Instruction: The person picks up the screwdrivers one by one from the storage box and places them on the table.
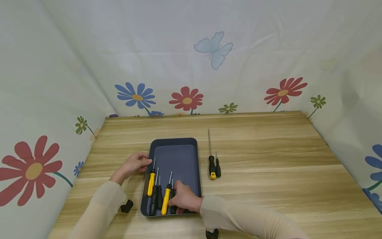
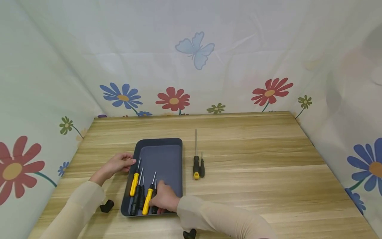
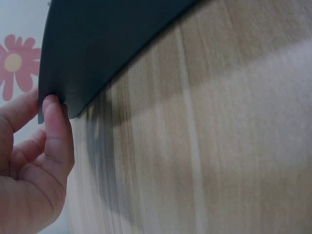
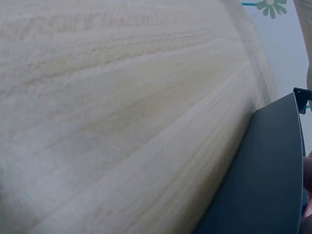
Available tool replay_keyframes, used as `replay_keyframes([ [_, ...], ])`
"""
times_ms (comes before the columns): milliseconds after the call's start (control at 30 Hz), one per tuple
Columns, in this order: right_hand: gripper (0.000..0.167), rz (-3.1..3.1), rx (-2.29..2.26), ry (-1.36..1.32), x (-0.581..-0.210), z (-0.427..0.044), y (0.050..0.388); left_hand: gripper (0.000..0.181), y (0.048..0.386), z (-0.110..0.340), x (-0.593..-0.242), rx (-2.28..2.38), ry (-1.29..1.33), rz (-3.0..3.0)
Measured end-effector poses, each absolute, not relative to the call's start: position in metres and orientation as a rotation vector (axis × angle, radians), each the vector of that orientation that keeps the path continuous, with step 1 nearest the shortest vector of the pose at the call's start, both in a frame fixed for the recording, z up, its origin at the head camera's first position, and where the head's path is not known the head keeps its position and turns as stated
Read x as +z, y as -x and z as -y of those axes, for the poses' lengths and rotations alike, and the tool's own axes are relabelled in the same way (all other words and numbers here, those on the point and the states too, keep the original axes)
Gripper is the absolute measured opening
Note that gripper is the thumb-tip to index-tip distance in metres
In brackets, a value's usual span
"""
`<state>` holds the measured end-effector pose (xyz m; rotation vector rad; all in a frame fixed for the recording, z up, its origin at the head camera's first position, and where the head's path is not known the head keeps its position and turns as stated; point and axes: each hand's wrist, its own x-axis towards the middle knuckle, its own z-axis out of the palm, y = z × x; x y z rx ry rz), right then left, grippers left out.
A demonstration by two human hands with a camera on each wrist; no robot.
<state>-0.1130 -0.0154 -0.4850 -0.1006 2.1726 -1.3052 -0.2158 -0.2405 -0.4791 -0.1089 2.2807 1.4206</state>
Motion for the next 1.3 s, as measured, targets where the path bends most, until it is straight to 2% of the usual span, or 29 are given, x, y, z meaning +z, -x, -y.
replay_keyframes([
  [567, 0.026, -2.170, -1.272, 0.109, -0.4793, 0.0145, 0.1177, 0.046, 0.2165, 0.2406, -0.4772, 1.411, 0.084, -2.289],
  [1300, 0.026, -2.182, -1.264, 0.114, -0.4813, 0.0146, 0.1171, 0.044, 0.2142, 0.2387, -0.4754, 1.400, 0.093, -2.300],
])
